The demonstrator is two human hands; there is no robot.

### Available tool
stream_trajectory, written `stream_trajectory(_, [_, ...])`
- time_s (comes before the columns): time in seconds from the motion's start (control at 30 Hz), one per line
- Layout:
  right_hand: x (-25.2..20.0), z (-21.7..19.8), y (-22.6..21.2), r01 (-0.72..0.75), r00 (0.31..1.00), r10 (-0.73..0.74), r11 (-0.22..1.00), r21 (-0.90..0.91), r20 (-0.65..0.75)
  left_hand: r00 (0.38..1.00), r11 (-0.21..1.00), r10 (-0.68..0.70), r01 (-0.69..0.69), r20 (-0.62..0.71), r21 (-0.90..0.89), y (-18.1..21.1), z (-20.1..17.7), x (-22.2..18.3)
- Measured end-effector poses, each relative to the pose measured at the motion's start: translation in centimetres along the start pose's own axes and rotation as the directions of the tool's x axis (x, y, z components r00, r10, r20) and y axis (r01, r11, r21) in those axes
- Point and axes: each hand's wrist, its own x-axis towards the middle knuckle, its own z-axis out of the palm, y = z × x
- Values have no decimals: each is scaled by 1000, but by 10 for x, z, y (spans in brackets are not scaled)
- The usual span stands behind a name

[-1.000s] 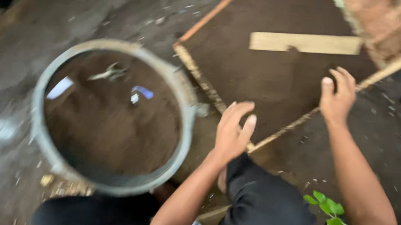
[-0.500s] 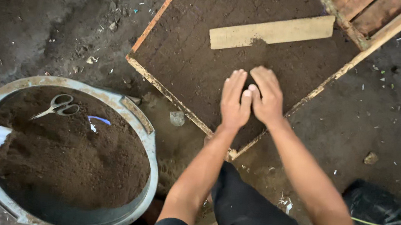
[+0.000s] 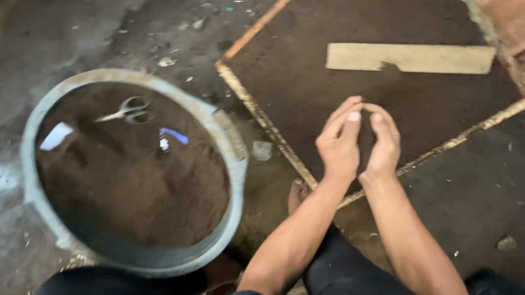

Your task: The person levels soil in a wooden frame using a flat wooden tool, repeatedly smoothing the surface and moving soil from a bucket into the frame by hand.

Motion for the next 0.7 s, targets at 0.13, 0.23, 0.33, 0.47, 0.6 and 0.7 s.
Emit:
stream_trajectory(0.13, [-70, 93, -81, 16, 993, -2, 993, -116, 120, 969, 981, 168, -148, -180, 123, 114, -95, 19])
stream_trajectory(0.23, [-117, 139, -98, 41, 860, -9, 998, -53, 511, 949, 537, 180, 126, -259, 834, 164, -195, 11])
stream_trajectory(0.33, [-94, 131, -66, 331, 598, -352, 927, 177, 721, 949, 688, 237, -13, -208, 725, 203, -289, -7])
stream_trajectory(0.47, [18, 70, -70, 790, 608, -452, 423, -444, 652, 954, 480, 226, 66, -195, 875, 190, -339, -24])
stream_trajectory(0.6, [125, -46, -32, 541, 811, -295, 49, -840, 505, 974, 531, 213, -182, 77, 828, 164, -323, -39])
stream_trajectory(0.7, [157, -105, -16, 543, 820, -119, -149, -827, 560, 940, 417, 119, -340, 320, 843, 133, -300, -46])
